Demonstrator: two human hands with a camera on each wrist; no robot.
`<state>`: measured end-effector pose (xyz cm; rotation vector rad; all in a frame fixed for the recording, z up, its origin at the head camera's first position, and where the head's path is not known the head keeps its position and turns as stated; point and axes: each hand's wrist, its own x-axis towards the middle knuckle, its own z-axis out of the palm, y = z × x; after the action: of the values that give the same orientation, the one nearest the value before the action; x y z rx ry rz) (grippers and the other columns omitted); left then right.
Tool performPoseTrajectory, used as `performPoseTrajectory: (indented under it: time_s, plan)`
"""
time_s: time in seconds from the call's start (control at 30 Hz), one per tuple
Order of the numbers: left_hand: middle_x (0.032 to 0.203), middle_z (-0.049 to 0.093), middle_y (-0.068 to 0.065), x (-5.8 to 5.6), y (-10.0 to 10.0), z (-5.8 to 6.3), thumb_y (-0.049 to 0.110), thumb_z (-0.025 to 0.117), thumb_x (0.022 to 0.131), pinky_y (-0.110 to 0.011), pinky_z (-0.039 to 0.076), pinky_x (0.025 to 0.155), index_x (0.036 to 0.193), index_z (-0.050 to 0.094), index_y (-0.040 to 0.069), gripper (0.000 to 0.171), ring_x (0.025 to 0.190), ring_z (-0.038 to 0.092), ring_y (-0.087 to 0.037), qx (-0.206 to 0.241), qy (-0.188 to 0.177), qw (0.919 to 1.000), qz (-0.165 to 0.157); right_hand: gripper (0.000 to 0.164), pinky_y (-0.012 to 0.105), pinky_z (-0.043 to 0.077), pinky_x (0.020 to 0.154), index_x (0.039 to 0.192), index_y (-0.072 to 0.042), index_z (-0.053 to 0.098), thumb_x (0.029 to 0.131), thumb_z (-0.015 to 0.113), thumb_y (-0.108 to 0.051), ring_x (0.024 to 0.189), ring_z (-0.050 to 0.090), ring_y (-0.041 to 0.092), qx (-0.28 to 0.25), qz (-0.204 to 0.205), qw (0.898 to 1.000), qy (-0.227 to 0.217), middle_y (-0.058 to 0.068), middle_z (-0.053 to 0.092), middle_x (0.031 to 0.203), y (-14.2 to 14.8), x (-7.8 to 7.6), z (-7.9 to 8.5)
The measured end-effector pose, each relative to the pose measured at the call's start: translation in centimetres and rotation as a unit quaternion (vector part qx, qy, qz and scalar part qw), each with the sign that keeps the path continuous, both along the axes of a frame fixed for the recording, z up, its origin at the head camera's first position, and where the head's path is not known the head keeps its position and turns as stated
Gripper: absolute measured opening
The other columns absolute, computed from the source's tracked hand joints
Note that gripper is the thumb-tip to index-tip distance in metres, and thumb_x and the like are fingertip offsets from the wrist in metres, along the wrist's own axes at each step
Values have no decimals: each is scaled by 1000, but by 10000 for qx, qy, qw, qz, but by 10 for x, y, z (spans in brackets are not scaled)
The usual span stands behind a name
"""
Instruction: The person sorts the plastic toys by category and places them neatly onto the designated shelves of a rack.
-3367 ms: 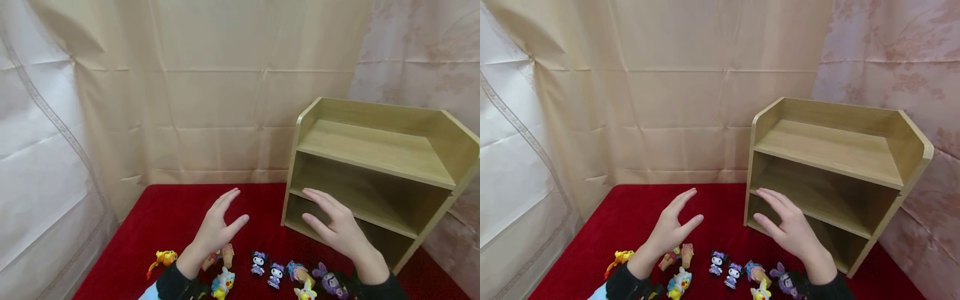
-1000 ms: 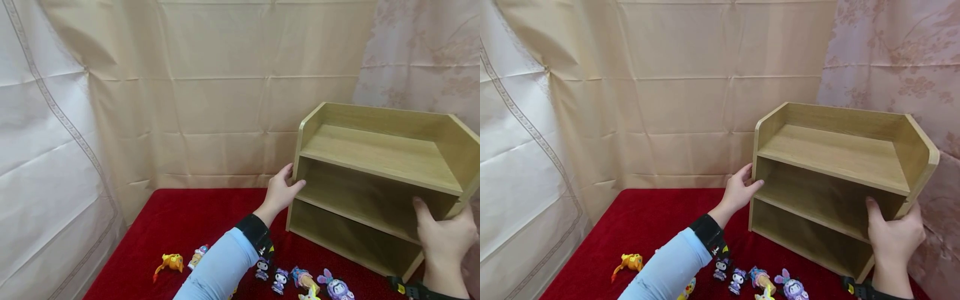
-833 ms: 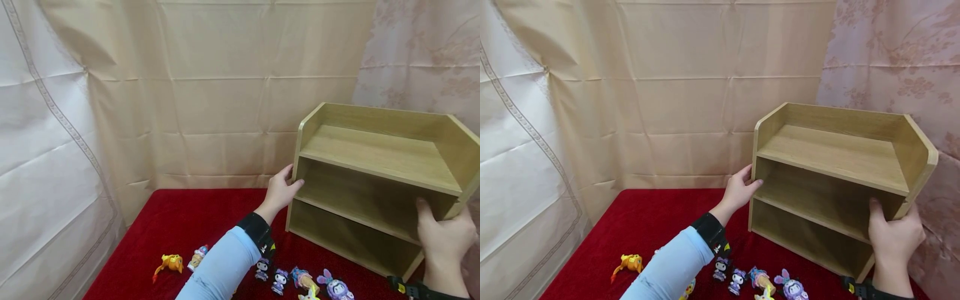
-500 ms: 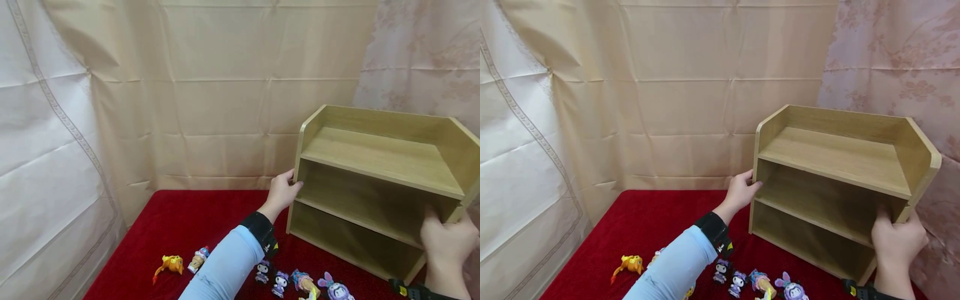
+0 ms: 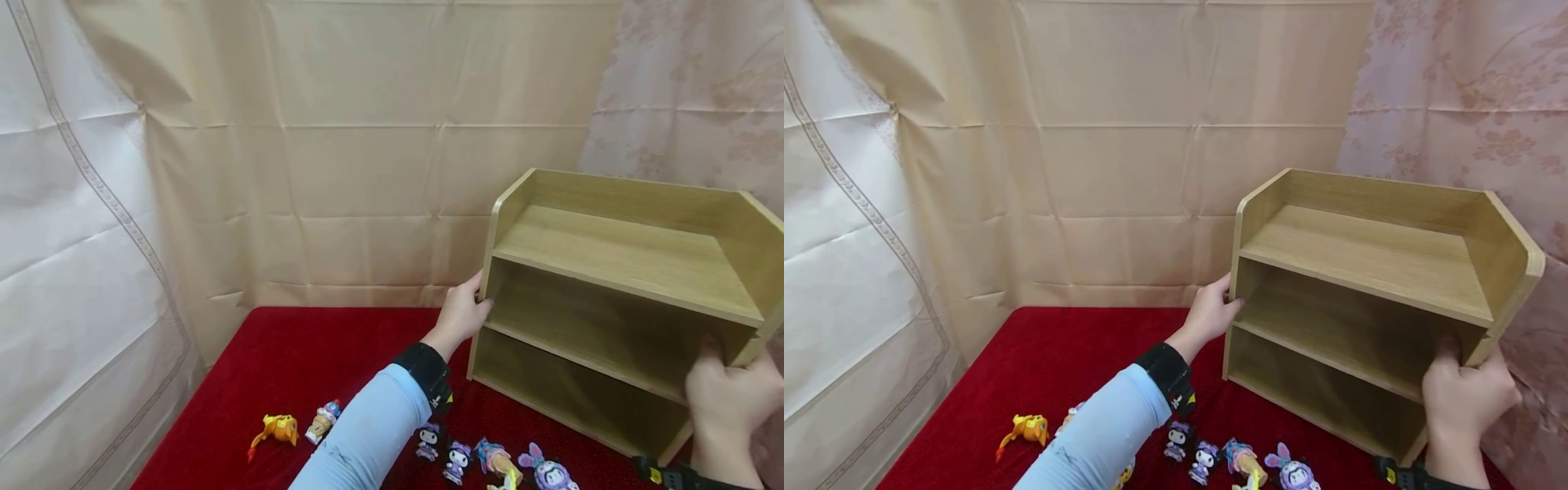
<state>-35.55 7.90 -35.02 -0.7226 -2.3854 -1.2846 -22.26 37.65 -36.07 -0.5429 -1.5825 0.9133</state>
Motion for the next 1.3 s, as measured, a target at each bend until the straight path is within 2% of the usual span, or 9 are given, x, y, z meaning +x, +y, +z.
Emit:
performPoseTrajectory:
  time_s: [0.33,0.47,0.57,0.8,0.93,1.03,1.2,1.3]
  plan:
    - [110,68,-2,-2,-6,-7,6,65,88,-14,50,63,142,47,28,61,82,57,3,-86,583,9982,-105,32,11,37,81,111,-29,71,83,63,-16,88,51,-8,359,-79,9989,286,-24,64,98,1,2,-6]
    - [107,69,-2,-1,-7,-8,7,65,88,-13,50,64,141,47,27,60,82,56,4,-108,830,9963,-183,35,9,38,82,113,-31,70,84,61,-13,90,53,-8,542,10,9976,436,-25,63,101,2,3,-4]
    - [106,69,-3,-1,-9,-8,7,65,88,-13,50,64,140,49,24,57,82,56,4,-160,976,9948,-226,34,8,36,78,109,-31,71,83,60,-12,86,52,-10,647,-6,9964,543,-27,63,97,1,3,-4]
    - [99,71,-5,1,-19,-4,5,66,86,-13,50,62,140,49,21,59,77,57,3,-217,1240,9919,-149,26,12,29,64,93,-37,70,81,63,-15,73,44,-16,905,-162,9941,569,-37,53,82,-2,1,-5]
    - [95,71,-6,5,-27,-3,4,65,85,-12,49,59,139,50,20,59,72,56,3,-198,1359,9903,-197,16,12,28,63,89,-16,76,81,63,-15,71,43,-17,966,-127,9939,525,-35,54,80,-4,-1,-2]
    - [94,71,-6,9,-36,-2,3,65,84,-13,48,57,136,52,20,56,70,56,3,-193,1493,9884,-210,22,11,28,65,96,-2,74,81,61,-13,72,44,-16,1003,-21,9937,497,-35,54,82,-10,-2,-3]
    - [94,71,-4,13,-51,-1,2,65,82,-13,49,57,129,57,19,50,69,55,3,-130,1655,9860,-127,25,9,29,65,102,-4,73,82,59,-13,75,46,-16,1116,118,9926,460,-29,59,87,-20,-8,-3]
    - [93,71,-5,15,-62,1,0,65,82,-14,47,52,127,58,19,49,63,52,1,-59,1706,9853,-66,24,8,30,64,100,-4,73,83,58,-13,74,49,-14,1131,270,9921,479,-26,60,85,-27,-14,0]
